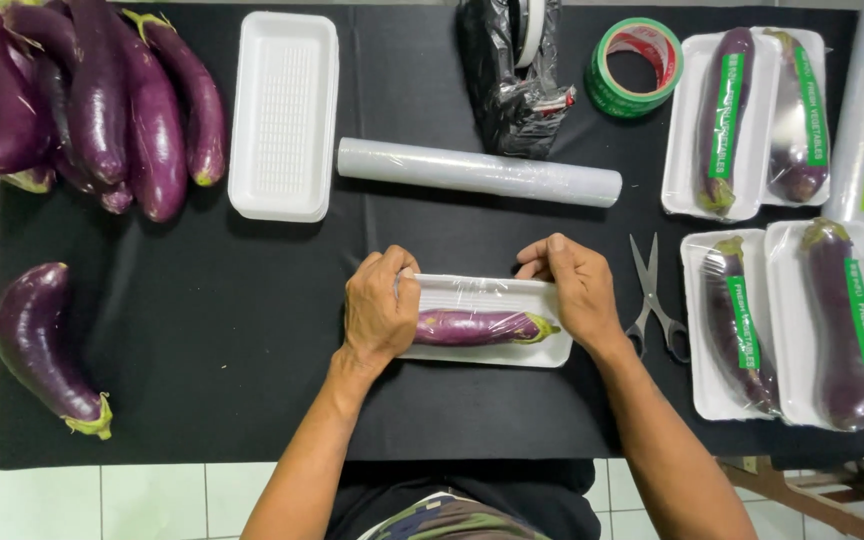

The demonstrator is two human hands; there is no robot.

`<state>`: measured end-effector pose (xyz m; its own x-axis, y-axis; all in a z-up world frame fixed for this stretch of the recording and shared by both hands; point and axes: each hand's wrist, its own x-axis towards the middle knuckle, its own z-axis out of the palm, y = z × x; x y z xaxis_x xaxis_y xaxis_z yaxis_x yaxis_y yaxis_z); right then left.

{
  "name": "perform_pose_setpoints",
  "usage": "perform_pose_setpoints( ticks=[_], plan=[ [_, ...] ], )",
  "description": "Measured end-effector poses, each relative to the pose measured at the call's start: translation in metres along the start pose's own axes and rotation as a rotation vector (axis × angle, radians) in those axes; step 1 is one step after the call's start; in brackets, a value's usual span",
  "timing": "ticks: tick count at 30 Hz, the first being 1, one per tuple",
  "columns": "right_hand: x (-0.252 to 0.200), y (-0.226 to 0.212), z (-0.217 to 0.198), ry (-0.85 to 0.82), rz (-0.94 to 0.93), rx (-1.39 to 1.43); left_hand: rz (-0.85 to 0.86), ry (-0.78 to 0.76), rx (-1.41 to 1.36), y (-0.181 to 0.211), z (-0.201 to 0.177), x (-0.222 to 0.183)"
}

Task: The person places eggplants onto foam trays, wraps them with plastic film, and secures the film with adhesive tape and labels.

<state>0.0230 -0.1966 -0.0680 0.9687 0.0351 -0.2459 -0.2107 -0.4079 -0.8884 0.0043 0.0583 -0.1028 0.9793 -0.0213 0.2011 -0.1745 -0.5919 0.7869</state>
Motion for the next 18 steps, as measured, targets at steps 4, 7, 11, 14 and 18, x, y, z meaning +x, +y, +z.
perform_pose_setpoints(
  ticks=[4,7,11,14,18],
  plan=[
    [-0.003,0.007,0.0,0.025,-0.036,0.013,-0.006,0.031,0.067,0.005,0.0,0.001],
    [-0.005,0.008,0.002,0.078,-0.041,0.078,-0.037,0.063,0.034,0.003,0.003,0.001],
    [-0.002,0.011,0.003,0.087,-0.064,0.085,-0.05,0.059,0.079,-0.001,0.006,0.001],
    [-0.003,0.008,0.004,0.09,-0.07,0.093,-0.048,0.057,0.126,0.001,0.008,0.003],
    [-0.002,0.007,0.004,0.092,-0.059,0.127,-0.021,0.014,0.246,0.003,0.006,0.011]
  ],
)
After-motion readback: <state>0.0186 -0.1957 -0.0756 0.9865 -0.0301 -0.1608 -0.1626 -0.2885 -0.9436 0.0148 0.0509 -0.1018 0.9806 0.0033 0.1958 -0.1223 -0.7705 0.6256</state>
